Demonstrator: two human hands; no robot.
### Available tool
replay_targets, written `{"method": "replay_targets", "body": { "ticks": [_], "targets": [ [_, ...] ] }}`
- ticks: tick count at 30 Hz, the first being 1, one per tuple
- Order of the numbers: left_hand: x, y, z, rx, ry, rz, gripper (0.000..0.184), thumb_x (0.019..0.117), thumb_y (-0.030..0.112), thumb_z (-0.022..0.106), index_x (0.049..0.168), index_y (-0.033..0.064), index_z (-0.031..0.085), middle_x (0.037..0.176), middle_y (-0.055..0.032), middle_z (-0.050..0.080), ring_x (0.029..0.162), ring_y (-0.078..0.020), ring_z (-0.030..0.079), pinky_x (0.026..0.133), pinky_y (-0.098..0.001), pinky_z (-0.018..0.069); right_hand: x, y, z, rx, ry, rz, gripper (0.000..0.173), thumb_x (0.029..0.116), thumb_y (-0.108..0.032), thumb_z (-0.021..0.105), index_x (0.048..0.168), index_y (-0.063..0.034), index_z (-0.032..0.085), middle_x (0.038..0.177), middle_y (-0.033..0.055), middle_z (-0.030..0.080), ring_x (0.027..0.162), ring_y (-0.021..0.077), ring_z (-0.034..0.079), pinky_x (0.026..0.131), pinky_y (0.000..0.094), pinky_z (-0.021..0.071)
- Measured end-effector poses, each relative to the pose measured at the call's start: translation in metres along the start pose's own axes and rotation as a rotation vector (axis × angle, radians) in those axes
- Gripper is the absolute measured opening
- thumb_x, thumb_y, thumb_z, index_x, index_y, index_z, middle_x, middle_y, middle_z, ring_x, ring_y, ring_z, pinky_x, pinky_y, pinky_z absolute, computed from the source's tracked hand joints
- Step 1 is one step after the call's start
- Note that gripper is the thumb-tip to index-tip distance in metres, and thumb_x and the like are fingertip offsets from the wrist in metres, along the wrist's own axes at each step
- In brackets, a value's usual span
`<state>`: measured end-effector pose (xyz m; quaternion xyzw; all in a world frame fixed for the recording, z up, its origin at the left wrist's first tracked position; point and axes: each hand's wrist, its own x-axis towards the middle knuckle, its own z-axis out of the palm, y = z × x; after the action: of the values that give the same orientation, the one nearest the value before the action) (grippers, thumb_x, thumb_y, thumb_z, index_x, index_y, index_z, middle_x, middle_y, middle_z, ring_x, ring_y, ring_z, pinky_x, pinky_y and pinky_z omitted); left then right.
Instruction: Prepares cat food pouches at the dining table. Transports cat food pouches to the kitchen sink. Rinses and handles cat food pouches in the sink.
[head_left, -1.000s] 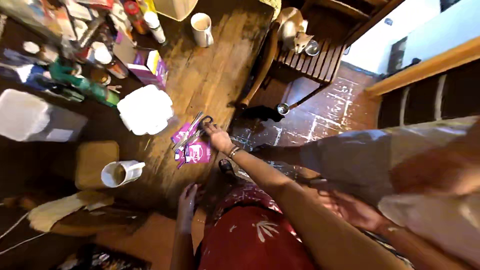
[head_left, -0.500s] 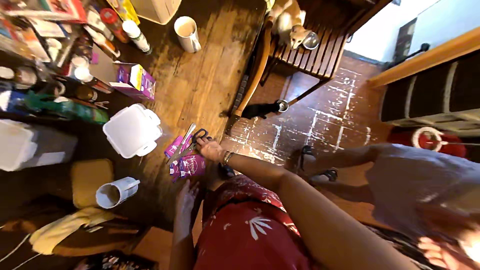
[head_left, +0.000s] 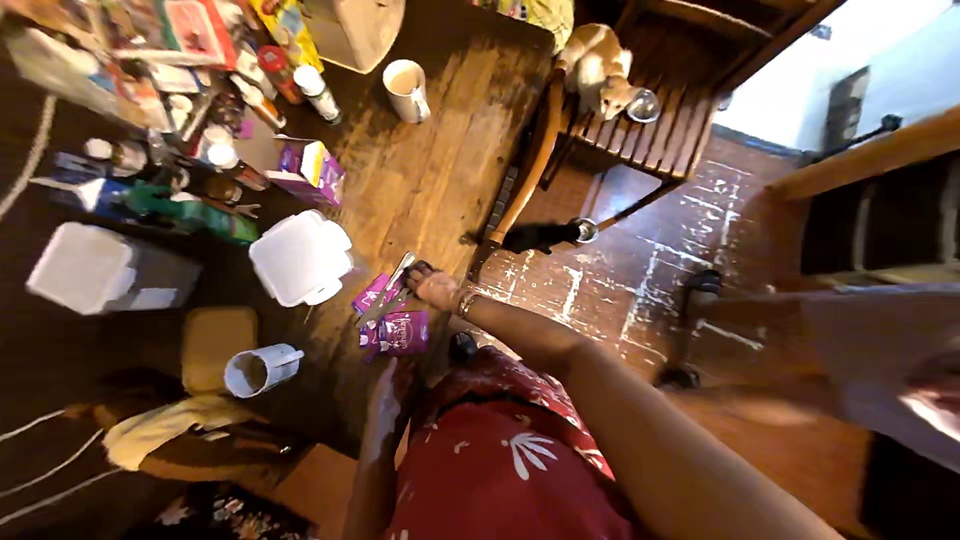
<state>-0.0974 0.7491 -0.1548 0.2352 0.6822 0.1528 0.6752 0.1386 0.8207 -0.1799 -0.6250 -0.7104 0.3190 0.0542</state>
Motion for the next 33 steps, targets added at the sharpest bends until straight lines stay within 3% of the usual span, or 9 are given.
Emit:
{"method": "replay_targets", "body": {
  "ticks": [4, 9, 15, 18, 20, 23, 28, 31, 33],
  "targets": [
    [-0.002, 0.005, 0.003, -0.058, 0.003, -0.018, 0.04, 0.1094, 0.027, 0.047, 0.135, -0.0028, 0.056, 0.119, -0.0143, 0.069, 0.098, -0.0173, 0.069, 0.086, -0.0324, 0.0561, 0.006, -0.002, -0.009, -0.037, -0.122, 0.016, 0.035, 0.0984, -0.006, 0.062, 0.131, 0.005, 0.062, 0.148, 0.0264, 0.05, 0.132, 0.0458, 0.053, 0.106, 0.0611, 0.046],
    [0.002, 0.006, 0.012, -0.105, -0.007, -0.015, 0.037, 0.1098, 0.025, 0.046, 0.134, -0.0004, 0.057, 0.116, -0.0131, 0.069, 0.095, -0.0164, 0.069, 0.083, -0.0308, 0.0566, 0.018, 0.012, -0.024, 0.013, -0.297, -0.029, 0.051, 0.0849, -0.019, 0.081, 0.128, 0.0023, 0.064, 0.13, 0.0274, 0.062, 0.123, 0.0447, 0.059, 0.102, 0.0655, 0.0464],
    [0.004, 0.0, 0.016, -0.196, 0.013, -0.016, 0.035, 0.1089, 0.024, 0.048, 0.131, -0.0018, 0.058, 0.113, -0.0127, 0.07, 0.092, -0.0154, 0.069, 0.08, -0.0301, 0.0572, 0.0, 0.039, -0.062, 0.373, -0.392, -0.003, 0.026, 0.0853, -0.005, 0.077, 0.107, 0.0066, 0.069, 0.099, 0.0219, 0.069, 0.092, 0.0335, 0.066, 0.089, 0.0555, 0.052],
    [0.009, -0.005, 0.023, -0.039, 0.076, 0.093, 0.037, 0.103, 0.019, 0.062, 0.132, -0.0033, 0.058, 0.118, -0.0166, 0.069, 0.099, -0.02, 0.07, 0.086, -0.0343, 0.0583, -0.006, 0.07, -0.073, 0.508, -0.333, 0.118, 0.025, 0.0877, -0.004, 0.074, 0.111, 0.0034, 0.069, 0.102, 0.0188, 0.069, 0.091, 0.0281, 0.067, 0.088, 0.0507, 0.0543],
    [0.016, -0.007, 0.031, 0.22, 0.167, 0.22, 0.06, 0.0927, 0.021, 0.077, 0.14, -0.0053, 0.05, 0.127, -0.0224, 0.064, 0.11, -0.0268, 0.067, 0.093, -0.0403, 0.0581, -0.011, 0.086, -0.079, 0.593, -0.252, 0.154, 0.024, 0.0912, -0.004, 0.07, 0.114, 0.0037, 0.068, 0.102, 0.0172, 0.069, 0.087, 0.0226, 0.065, 0.081, 0.0439, 0.0544],
    [0.025, -0.006, 0.038, 0.525, 0.287, 0.244, 0.085, 0.085, 0.03, 0.085, 0.146, -0.0074, 0.039, 0.135, -0.0267, 0.059, 0.126, -0.0356, 0.059, 0.109, -0.0488, 0.0476, -0.01, 0.097, -0.081, 0.685, -0.068, 0.218, 0.034, 0.0947, -0.004, 0.067, 0.127, 0.0057, 0.064, 0.118, 0.0214, 0.068, 0.099, 0.0248, 0.067, 0.088, 0.043, 0.0552],
    [0.031, -0.007, 0.031, 0.548, 0.3, 0.198, 0.076, 0.0862, 0.034, 0.083, 0.142, -0.0036, 0.047, 0.125, -0.021, 0.067, 0.119, -0.0329, 0.065, 0.104, -0.0506, 0.0504, 0.021, 0.089, -0.079, 0.39, 0.183, 0.371, 0.037, 0.0915, -0.013, 0.073, 0.125, 0.0027, 0.067, 0.117, 0.0268, 0.069, 0.111, 0.0426, 0.066, 0.098, 0.0624, 0.05],
    [0.034, -0.012, 0.025, 0.356, 0.251, 0.23, 0.066, 0.0889, 0.023, 0.081, 0.138, -0.0073, 0.049, 0.124, -0.024, 0.065, 0.114, -0.0309, 0.066, 0.101, -0.0459, 0.0531, 0.033, 0.068, -0.07, 0.197, 0.177, 0.486, 0.051, 0.0924, -0.013, 0.069, 0.14, 0.0001, 0.057, 0.139, 0.0332, 0.053, 0.122, 0.0517, 0.057, 0.099, 0.069, 0.0467],
    [0.033, -0.012, 0.02, 0.291, 0.191, 0.258, 0.051, 0.0946, 0.019, 0.074, 0.132, -0.0083, 0.055, 0.122, -0.0247, 0.065, 0.109, -0.0289, 0.067, 0.095, -0.0424, 0.056, 0.031, 0.037, -0.062, 0.054, 0.216, 0.457, 0.05, 0.0962, -0.016, 0.065, 0.143, -0.0009, 0.053, 0.148, 0.0319, 0.044, 0.116, 0.0522, 0.061, 0.091, 0.0669, 0.0524]
  ]
}}
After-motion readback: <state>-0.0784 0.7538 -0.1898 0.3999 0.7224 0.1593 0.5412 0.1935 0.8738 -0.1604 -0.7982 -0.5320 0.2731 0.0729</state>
